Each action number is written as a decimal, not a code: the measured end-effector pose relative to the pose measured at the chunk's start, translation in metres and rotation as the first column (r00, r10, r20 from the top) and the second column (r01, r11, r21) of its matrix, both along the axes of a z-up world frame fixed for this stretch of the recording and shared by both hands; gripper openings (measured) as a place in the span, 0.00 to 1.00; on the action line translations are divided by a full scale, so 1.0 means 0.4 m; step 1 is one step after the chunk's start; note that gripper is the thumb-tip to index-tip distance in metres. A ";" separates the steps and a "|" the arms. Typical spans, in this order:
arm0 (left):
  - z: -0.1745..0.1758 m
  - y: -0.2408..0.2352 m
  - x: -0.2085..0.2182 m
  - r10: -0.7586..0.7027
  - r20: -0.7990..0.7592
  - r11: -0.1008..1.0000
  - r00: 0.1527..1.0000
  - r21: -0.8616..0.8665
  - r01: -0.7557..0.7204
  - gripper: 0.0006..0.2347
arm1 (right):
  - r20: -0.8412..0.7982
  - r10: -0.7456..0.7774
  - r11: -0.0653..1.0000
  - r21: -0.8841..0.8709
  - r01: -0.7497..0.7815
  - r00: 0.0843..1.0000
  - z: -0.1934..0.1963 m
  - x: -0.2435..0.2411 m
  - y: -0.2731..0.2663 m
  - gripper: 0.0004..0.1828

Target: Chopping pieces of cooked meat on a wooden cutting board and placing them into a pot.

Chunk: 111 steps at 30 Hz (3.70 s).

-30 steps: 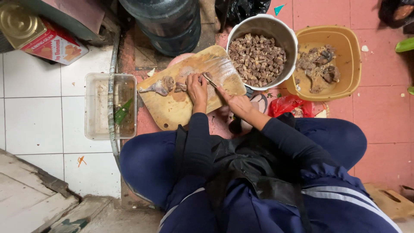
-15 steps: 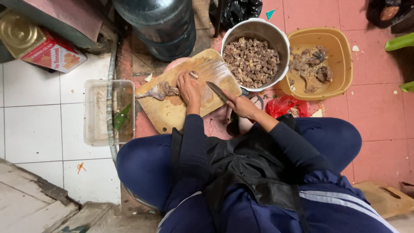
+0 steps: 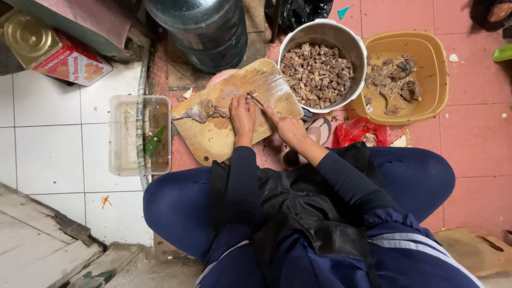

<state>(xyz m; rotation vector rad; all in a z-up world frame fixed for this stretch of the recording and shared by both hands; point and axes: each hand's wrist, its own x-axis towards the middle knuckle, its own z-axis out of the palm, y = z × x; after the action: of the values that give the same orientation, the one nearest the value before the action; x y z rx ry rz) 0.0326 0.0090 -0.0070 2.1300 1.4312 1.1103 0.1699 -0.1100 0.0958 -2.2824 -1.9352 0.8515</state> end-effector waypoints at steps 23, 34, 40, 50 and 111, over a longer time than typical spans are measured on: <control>-0.026 0.035 0.026 -0.185 -0.035 0.983 0.982 -0.003 0.185 0.11 | 0.113 0.005 0.989 0.146 -0.022 0.994 -0.059 0.001 -0.023 0.35; -0.063 0.027 0.037 -0.122 -0.012 0.985 0.992 0.120 0.122 0.09 | -0.062 0.030 0.997 0.069 -0.026 0.998 -0.067 -0.016 0.094 0.35; -0.027 0.010 0.032 -0.076 0.029 0.992 0.997 0.102 0.073 0.08 | -0.112 0.021 0.999 0.037 -0.017 0.994 -0.117 -0.025 0.063 0.38; -0.047 0.006 0.016 -0.084 0.042 0.986 0.996 0.145 0.077 0.10 | -0.150 -0.197 0.979 -0.076 0.187 0.969 0.027 0.016 -0.007 0.38; -0.076 0.006 0.017 0.138 -0.273 0.940 0.952 0.340 -0.039 0.03 | 0.262 0.050 0.957 0.263 -0.122 0.964 -0.090 -0.028 -0.024 0.35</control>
<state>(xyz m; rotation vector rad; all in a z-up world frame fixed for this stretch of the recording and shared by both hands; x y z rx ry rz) 0.0394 0.0112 -0.0372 2.5795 1.5741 1.1763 0.1588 -0.1198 0.0597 -2.2407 -2.1088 0.2737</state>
